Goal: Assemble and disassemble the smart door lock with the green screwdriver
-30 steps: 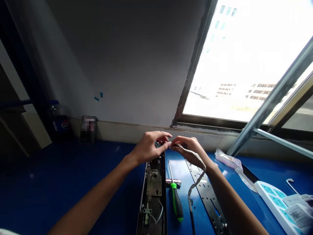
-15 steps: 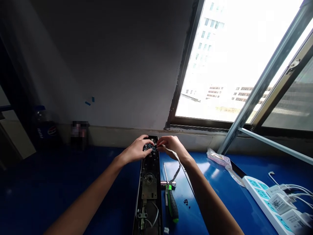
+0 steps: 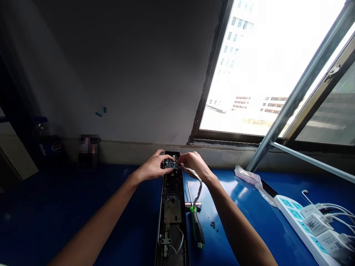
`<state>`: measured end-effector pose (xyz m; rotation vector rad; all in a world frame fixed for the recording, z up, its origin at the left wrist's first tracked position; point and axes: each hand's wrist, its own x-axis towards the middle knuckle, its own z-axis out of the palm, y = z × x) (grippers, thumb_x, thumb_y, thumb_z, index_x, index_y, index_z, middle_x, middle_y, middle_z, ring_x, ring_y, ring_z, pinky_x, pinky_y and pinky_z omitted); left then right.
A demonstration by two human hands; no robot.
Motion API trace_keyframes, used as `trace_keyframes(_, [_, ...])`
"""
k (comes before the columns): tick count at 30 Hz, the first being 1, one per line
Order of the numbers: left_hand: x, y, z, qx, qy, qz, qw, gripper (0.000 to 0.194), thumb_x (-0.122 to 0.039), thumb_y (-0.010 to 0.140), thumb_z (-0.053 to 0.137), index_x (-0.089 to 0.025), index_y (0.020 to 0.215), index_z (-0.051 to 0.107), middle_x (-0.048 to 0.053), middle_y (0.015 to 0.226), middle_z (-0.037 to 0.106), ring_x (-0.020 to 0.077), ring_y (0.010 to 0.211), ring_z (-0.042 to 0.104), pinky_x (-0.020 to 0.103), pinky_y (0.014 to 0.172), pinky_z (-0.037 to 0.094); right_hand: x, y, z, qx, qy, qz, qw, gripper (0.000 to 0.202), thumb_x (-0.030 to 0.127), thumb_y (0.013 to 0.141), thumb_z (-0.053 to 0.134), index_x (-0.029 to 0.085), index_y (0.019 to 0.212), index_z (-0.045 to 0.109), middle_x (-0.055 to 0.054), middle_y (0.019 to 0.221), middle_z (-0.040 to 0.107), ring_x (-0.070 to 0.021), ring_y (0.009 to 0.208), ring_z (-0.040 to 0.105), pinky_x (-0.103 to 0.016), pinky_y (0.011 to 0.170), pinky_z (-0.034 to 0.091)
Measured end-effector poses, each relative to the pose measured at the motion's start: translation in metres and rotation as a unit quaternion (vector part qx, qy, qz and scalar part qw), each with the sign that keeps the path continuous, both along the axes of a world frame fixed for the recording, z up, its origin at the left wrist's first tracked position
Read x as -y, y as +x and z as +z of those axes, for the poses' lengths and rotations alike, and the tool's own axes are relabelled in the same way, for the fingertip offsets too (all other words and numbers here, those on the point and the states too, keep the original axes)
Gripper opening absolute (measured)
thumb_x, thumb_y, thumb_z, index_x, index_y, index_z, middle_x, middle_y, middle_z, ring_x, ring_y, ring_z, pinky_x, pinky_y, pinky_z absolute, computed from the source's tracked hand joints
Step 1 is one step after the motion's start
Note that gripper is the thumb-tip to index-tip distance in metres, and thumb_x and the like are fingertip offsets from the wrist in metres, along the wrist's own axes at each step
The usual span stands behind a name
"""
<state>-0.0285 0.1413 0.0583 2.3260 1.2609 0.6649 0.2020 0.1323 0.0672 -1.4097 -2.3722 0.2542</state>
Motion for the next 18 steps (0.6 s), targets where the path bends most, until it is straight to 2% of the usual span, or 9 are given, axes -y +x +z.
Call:
trace_keyframes(3, [0.001, 0.002, -0.001, -0.009, -0.023, -0.008, 1.0, 0.056, -0.055, 0.079, 0.077, -0.032, 0.129, 0.07, 0.009, 0.169, 0.031, 0.0417, 0.154, 0.035, 0.05, 0.118, 0.045, 0.005, -0.003, 0.001, 0.02, 0.008, -0.017, 1.0, 0.031, 0.038, 0.099, 0.067, 0.016, 0.12, 0.068, -0.007, 0.118, 0.071, -0.0199, 0.098, 0.071, -0.038, 0.083, 0.062])
trace_keyframes(5, [0.002, 0.003, -0.002, -0.012, -0.03, -0.012, 0.999, 0.059, -0.056, 0.078, 0.078, -0.032, 0.131, 0.068, 0.01, 0.168, 0.033, 0.0428, 0.155, 0.031, 0.053, 0.12, 0.041, 0.01, -0.007, 0.005, 0.027, 0.017, -0.027, 0.999, 0.03, 0.039, 0.099, 0.067, 0.015, 0.118, 0.068, -0.006, 0.116, 0.071, -0.0194, 0.096, 0.071, -0.037, 0.082, 0.062])
trace_keyframes(6, [0.003, 0.003, -0.002, -0.013, -0.032, -0.014, 0.999, 0.06, -0.058, 0.078, 0.077, -0.032, 0.131, 0.068, 0.011, 0.165, 0.038, 0.0434, 0.154, 0.032, 0.054, 0.119, 0.04, 0.012, -0.008, 0.007, 0.028, 0.023, -0.032, 0.999, 0.029, 0.039, 0.099, 0.067, 0.015, 0.116, 0.068, -0.006, 0.114, 0.072, -0.0186, 0.094, 0.071, -0.036, 0.082, 0.062])
trace_keyframes(8, [0.003, 0.002, -0.002, -0.014, -0.036, -0.023, 0.999, 0.061, -0.061, 0.08, 0.074, -0.031, 0.133, 0.067, 0.012, 0.152, 0.053, 0.043, 0.146, 0.044, 0.053, 0.115, 0.044, 0.016, -0.012, 0.012, 0.027, 0.038, -0.044, 0.998, 0.023, 0.035, 0.1, 0.067, 0.015, 0.11, 0.07, -0.004, 0.104, 0.073, -0.0164, 0.088, 0.07, -0.034, 0.078, 0.06])
trace_keyframes(10, [0.004, 0.001, -0.001, -0.016, -0.039, -0.032, 0.999, 0.062, -0.063, 0.081, 0.072, -0.03, 0.134, 0.067, 0.012, 0.134, 0.063, 0.04, 0.13, 0.058, 0.05, 0.108, 0.05, 0.019, -0.014, 0.016, 0.024, 0.054, -0.054, 0.997, 0.01, 0.022, 0.097, 0.067, 0.016, 0.101, 0.074, -0.002, 0.09, 0.073, -0.0141, 0.078, 0.067, -0.029, 0.073, 0.054])
trace_keyframes(13, [0.005, 0.001, 0.001, -0.015, -0.038, -0.034, 0.999, 0.064, -0.062, 0.08, 0.073, -0.03, 0.135, 0.067, 0.01, 0.118, 0.067, 0.0363, 0.117, 0.065, 0.045, 0.101, 0.053, 0.022, -0.015, 0.02, 0.018, 0.067, -0.06, 0.996, 0.023, 0.002, 0.086, 0.064, 0.018, 0.092, 0.08, -0.001, 0.074, 0.071, -0.012, 0.07, 0.061, -0.025, 0.065, 0.041])
trace_keyframes(16, [0.007, 0.003, 0.002, -0.008, -0.037, -0.03, 0.999, 0.06, -0.057, 0.08, 0.074, -0.029, 0.132, 0.069, 0.009, 0.115, 0.068, 0.0352, 0.114, 0.066, 0.043, 0.1, 0.053, 0.022, -0.016, 0.02, 0.02, 0.067, -0.061, 0.996, 0.028, -0.001, 0.082, 0.063, 0.019, 0.091, 0.081, -0.001, 0.072, 0.071, -0.0117, 0.068, 0.059, -0.025, 0.063, 0.038])
trace_keyframes(18, [0.008, 0.005, 0.002, -0.005, -0.042, -0.032, 0.999, 0.056, -0.053, 0.08, 0.074, -0.028, 0.131, 0.07, 0.009, 0.116, 0.069, 0.0349, 0.115, 0.066, 0.043, 0.1, 0.053, 0.023, -0.016, 0.02, 0.027, 0.063, -0.059, 0.996, 0.024, 0.001, 0.085, 0.064, 0.018, 0.092, 0.08, -0.001, 0.074, 0.071, -0.0121, 0.069, 0.06, -0.025, 0.065, 0.042])
